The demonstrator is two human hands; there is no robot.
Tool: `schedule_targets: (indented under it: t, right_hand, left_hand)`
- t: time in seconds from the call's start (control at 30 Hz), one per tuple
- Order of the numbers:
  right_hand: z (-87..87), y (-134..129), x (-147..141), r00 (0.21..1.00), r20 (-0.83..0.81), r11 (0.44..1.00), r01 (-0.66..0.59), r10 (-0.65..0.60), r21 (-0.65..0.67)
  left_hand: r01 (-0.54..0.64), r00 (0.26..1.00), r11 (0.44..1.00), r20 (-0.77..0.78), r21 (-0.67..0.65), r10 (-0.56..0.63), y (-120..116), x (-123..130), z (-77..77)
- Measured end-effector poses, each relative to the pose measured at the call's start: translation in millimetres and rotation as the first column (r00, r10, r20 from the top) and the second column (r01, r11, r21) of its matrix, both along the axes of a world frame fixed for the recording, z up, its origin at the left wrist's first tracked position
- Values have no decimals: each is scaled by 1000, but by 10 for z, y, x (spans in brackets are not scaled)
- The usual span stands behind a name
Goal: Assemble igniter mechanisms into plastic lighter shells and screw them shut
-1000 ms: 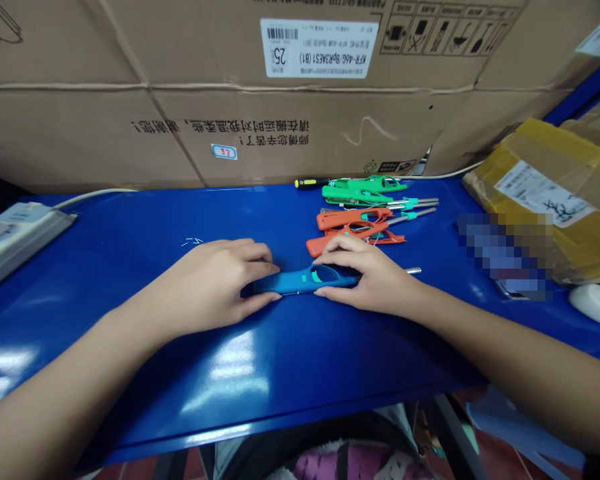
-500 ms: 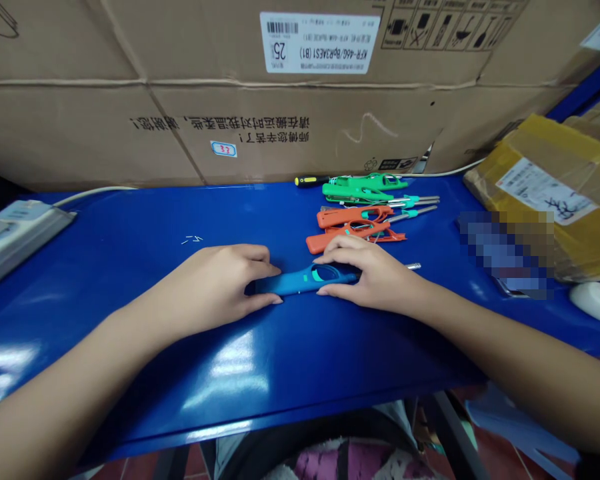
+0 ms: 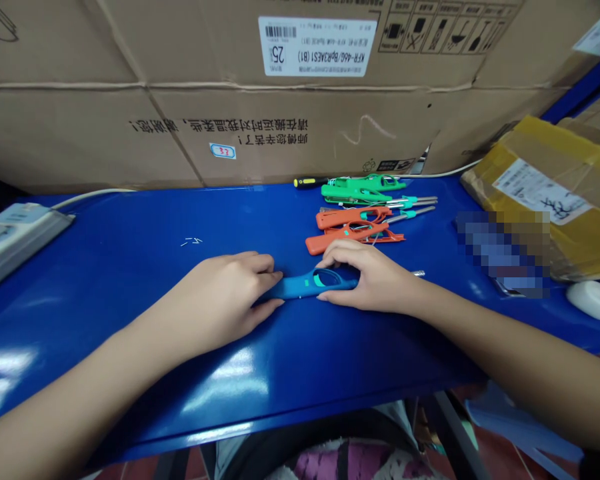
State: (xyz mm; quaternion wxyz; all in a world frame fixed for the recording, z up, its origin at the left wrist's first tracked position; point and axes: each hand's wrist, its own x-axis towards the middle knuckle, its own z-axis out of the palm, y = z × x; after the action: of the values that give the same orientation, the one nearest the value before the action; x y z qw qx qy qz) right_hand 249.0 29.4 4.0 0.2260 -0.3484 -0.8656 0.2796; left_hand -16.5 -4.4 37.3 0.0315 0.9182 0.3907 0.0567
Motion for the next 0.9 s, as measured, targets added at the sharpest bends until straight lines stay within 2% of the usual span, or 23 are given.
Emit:
schedule_targets:
  t: [0.13, 0.33, 0.53, 0.8, 0.9]
  right_hand:
    - [12, -8, -10, 1000, -1, 1000, -19, 19, 17]
    - [5, -14, -8, 999, -19, 998, -43, 44, 54]
    - [-2, -21, -18, 999, -34, 997, -40, 42, 59]
    - [5, -21, -23, 998, -16, 996, -53, 54, 72]
    - [4, -17, -20, 998, 17, 993, -65, 63, 94]
  left_hand:
    - [40, 988, 998, -149, 46, -33, -33, 64, 13]
    - [47, 993, 999, -113, 26, -44, -47, 77, 4]
    - [4, 995, 999, -97, 37, 0, -59, 89, -15]
    - [-38, 999, 999, -37, -32, 37, -91, 103, -35]
    - [-35, 998, 999, -45, -16, 34, -110, 109, -50]
